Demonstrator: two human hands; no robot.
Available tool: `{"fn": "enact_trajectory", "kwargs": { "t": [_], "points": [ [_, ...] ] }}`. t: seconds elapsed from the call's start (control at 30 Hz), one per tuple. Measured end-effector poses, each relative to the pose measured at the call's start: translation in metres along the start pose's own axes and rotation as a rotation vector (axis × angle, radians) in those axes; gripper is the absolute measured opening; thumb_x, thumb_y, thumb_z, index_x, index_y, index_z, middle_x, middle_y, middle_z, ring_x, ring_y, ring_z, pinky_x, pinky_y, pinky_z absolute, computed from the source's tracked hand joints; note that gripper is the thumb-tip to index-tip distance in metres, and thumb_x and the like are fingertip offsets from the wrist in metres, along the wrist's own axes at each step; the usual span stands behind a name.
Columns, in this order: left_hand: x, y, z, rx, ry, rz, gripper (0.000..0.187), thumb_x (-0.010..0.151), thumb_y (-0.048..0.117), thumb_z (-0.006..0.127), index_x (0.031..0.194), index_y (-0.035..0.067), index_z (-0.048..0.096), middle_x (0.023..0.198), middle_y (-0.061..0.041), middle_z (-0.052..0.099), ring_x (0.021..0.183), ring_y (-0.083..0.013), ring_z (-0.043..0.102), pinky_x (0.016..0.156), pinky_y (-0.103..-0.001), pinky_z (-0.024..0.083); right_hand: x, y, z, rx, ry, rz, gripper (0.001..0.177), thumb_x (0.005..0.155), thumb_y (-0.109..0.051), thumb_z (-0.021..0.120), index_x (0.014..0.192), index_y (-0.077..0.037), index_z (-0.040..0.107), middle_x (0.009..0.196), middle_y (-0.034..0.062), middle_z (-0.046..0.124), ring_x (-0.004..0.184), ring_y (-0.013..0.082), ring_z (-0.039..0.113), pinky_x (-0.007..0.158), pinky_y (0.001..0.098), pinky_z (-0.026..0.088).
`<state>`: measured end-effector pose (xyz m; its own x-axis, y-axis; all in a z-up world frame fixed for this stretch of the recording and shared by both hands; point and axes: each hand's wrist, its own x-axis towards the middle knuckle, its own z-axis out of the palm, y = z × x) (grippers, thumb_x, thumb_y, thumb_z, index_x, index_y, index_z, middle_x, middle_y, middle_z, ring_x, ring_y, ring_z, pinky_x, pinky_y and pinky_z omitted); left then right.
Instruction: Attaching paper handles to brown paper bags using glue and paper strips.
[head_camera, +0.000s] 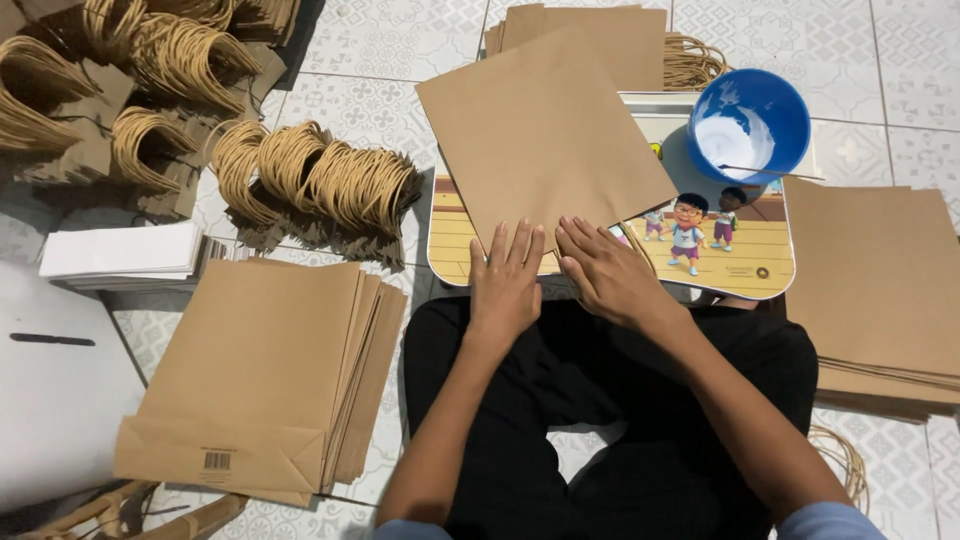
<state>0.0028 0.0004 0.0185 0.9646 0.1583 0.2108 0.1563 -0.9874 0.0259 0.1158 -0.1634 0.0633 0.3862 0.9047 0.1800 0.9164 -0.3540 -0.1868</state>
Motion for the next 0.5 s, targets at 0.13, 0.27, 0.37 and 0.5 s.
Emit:
{"fn": "enact_trajectory", "kwargs": {
  "t": [0.13, 0.27, 0.37, 0.5],
  "points": [
    [-0.001, 0.016, 0.001, 0.077, 0.076, -0.035, 0.087, 0.077, 0.026, 0.074, 0.156, 0.011, 0.039, 0.160, -0.015, 0.041, 0.144, -0.0434, 0.040, 0.113, -0.069, 0.031, 0.004, -0.002, 0.008, -0.084, 0.095, -0.023, 0.050, 0.110, -0.035, 0.037, 0.148, -0.007, 0.055, 0.146, 0.0164, 0.060, 0.140, 0.0330, 0.052, 0.116, 0.0432, 0.040],
    [0.003, 0.018, 0.013, 0.080, 0.178, -0.030, 0.087, 0.073, 0.020, 0.077, 0.152, 0.006, 0.044, 0.156, -0.019, 0.045, 0.143, -0.0454, 0.042, 0.116, -0.059, 0.035, 0.012, 0.003, 0.017, -0.095, 0.233, -0.101, 0.045, 0.111, -0.031, 0.040, 0.140, -0.004, 0.061, 0.136, 0.0184, 0.066, 0.129, 0.0355, 0.058, 0.114, 0.0422, 0.042],
    [0.001, 0.016, 0.009, 0.042, 0.198, -0.026, 0.084, 0.074, 0.019, 0.077, 0.151, 0.007, 0.046, 0.155, -0.019, 0.046, 0.143, -0.0468, 0.042, 0.117, -0.058, 0.035, 0.009, 0.003, 0.027, -0.169, 0.252, -0.065, 0.045, 0.111, -0.035, 0.039, 0.141, -0.009, 0.061, 0.139, 0.0127, 0.065, 0.131, 0.0334, 0.054, 0.107, 0.0432, 0.044],
    [0.001, 0.018, 0.003, -0.014, 0.208, -0.031, 0.087, 0.073, 0.022, 0.079, 0.152, 0.010, 0.045, 0.156, -0.017, 0.046, 0.142, -0.0483, 0.042, 0.117, -0.059, 0.035, 0.000, 0.008, 0.016, -0.175, 0.071, 0.055, 0.048, 0.112, -0.042, 0.030, 0.147, -0.026, 0.058, 0.147, -0.0009, 0.062, 0.145, 0.0309, 0.044, 0.114, 0.0488, 0.034]
  ]
}}
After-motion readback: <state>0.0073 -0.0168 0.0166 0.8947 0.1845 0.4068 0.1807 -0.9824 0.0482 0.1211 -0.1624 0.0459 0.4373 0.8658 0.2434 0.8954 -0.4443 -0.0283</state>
